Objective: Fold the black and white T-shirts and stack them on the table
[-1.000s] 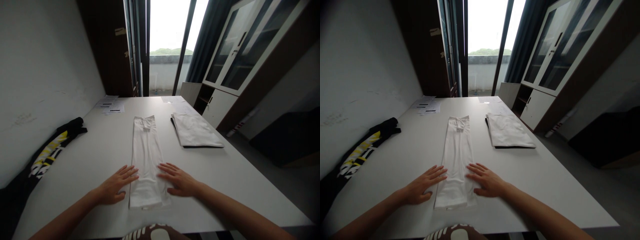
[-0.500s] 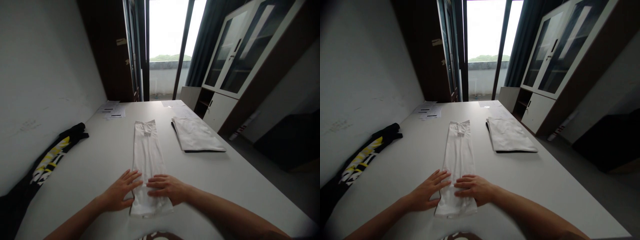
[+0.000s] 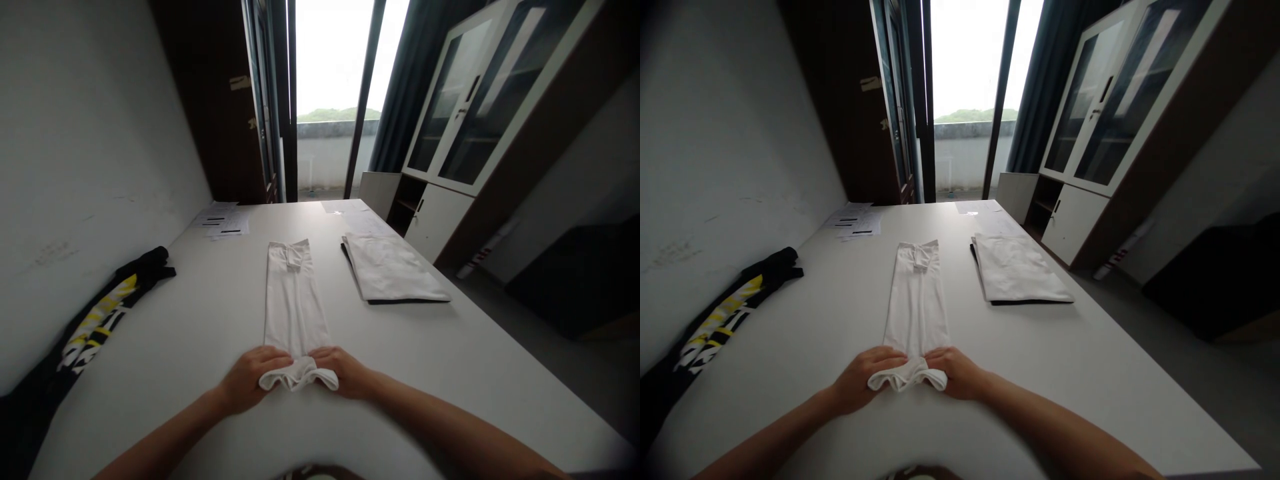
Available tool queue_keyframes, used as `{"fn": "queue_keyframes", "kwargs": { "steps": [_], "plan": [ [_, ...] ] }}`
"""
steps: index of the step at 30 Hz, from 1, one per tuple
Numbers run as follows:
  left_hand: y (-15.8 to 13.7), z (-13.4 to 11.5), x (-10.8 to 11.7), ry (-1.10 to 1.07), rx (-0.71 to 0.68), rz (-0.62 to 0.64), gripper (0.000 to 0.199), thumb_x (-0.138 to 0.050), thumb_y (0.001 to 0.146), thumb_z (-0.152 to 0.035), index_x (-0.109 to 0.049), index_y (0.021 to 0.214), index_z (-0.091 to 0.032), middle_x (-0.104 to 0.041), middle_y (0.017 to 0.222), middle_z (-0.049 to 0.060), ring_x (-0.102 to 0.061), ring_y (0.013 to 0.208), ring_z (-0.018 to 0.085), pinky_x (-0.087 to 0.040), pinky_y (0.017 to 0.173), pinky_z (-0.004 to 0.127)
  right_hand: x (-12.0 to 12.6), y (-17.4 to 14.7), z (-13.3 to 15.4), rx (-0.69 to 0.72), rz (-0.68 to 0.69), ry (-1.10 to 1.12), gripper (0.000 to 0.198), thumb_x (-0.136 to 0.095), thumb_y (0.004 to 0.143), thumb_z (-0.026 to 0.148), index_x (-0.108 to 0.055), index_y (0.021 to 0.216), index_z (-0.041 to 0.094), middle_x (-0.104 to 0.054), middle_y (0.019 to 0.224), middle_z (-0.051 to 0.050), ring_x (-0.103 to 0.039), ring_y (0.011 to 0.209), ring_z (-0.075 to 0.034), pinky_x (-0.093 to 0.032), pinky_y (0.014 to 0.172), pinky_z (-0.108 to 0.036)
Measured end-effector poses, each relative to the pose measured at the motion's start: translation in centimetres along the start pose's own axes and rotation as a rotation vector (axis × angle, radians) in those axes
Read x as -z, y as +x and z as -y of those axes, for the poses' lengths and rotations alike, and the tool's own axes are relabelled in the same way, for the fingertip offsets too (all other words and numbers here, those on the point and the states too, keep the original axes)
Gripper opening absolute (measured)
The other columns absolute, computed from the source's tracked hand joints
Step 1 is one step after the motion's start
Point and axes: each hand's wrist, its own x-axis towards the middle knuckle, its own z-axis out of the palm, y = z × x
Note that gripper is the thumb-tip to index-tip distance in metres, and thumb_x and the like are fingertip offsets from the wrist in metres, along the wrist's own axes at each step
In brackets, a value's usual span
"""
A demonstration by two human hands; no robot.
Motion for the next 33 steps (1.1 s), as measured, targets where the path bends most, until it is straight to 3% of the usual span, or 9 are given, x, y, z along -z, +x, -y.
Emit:
{"fn": "queue_keyframes", "kwargs": {
  "steps": [4, 11, 18, 24, 28, 33],
  "plan": [
    [0.1, -1.6, 1.4, -0.237, 0.041, 0.04, 0.041, -0.039, 0.106, -0.042, -0.067, 0.131, -0.025, -0.069, 0.131, 0.009, -0.065, 0.116, 0.023, -0.048, 0.104, 0.033, 1.2, -0.2, 1.0, -0.088, 0.026, 0.141, 0.027, -0.046, 0.101, 0.028, -0.056, 0.078, 0.019, -0.059, 0.074, -0.002, -0.052, 0.064, -0.012, -0.042, 0.063, -0.023],
    [0.1, -3.5, 3.5, -0.491, 0.137, 0.094, 0.052, -0.034, 0.106, -0.054, -0.067, 0.13, -0.021, -0.071, 0.122, 0.009, -0.065, 0.106, 0.025, -0.048, 0.101, 0.033, 2.1, -0.1, 1.9, -0.128, 0.053, 0.26, 0.036, -0.047, 0.103, 0.038, -0.046, 0.072, 0.019, -0.046, 0.069, 0.004, -0.038, 0.061, -0.009, -0.035, 0.061, -0.022],
    [0.3, -0.6, 0.7, -0.6, 0.232, -0.011, 0.052, -0.048, 0.1, -0.059, -0.069, 0.104, -0.012, -0.066, 0.087, 0.006, -0.057, 0.075, 0.017, -0.046, 0.07, 0.026, 1.5, -0.1, 0.7, -0.144, -0.061, 0.121, 0.047, -0.041, 0.105, 0.049, -0.048, 0.069, 0.019, -0.049, 0.069, 0.001, -0.042, 0.063, -0.011, -0.039, 0.064, -0.025],
    [0.5, -1.7, 1.9, -0.64, 0.054, 0.107, 0.045, -0.05, 0.101, -0.053, -0.071, 0.097, -0.014, -0.068, 0.095, 0.01, -0.06, 0.085, 0.02, -0.046, 0.079, 0.029, 2.0, -0.1, 1.2, -0.072, 0.099, 0.319, 0.043, -0.052, 0.101, 0.049, -0.051, 0.072, 0.019, -0.052, 0.072, 0.0, -0.049, 0.067, -0.012, -0.041, 0.064, -0.024],
    [0.4, -1.9, 2.3, -0.658, 0.058, 0.179, 0.043, -0.053, 0.1, -0.052, -0.073, 0.097, -0.014, -0.069, 0.098, 0.011, -0.063, 0.085, 0.021, -0.047, 0.076, 0.028, 2.1, -0.2, 1.2, -0.061, 0.153, 0.389, 0.037, -0.057, 0.1, 0.045, -0.056, 0.075, 0.018, -0.054, 0.075, -0.001, -0.05, 0.068, -0.012, -0.041, 0.065, -0.023],
    [0.2, -1.3, 1.8, -0.626, 0.071, 0.165, 0.046, -0.05, 0.101, -0.054, -0.069, 0.088, -0.014, -0.066, 0.086, 0.008, -0.058, 0.075, 0.018, -0.045, 0.072, 0.027, 2.1, -0.1, 1.1, -0.079, 0.143, 0.375, 0.042, -0.057, 0.1, 0.048, -0.054, 0.071, 0.018, -0.05, 0.07, 0.001, -0.047, 0.064, -0.011, -0.04, 0.063, -0.022]
  ]
}}
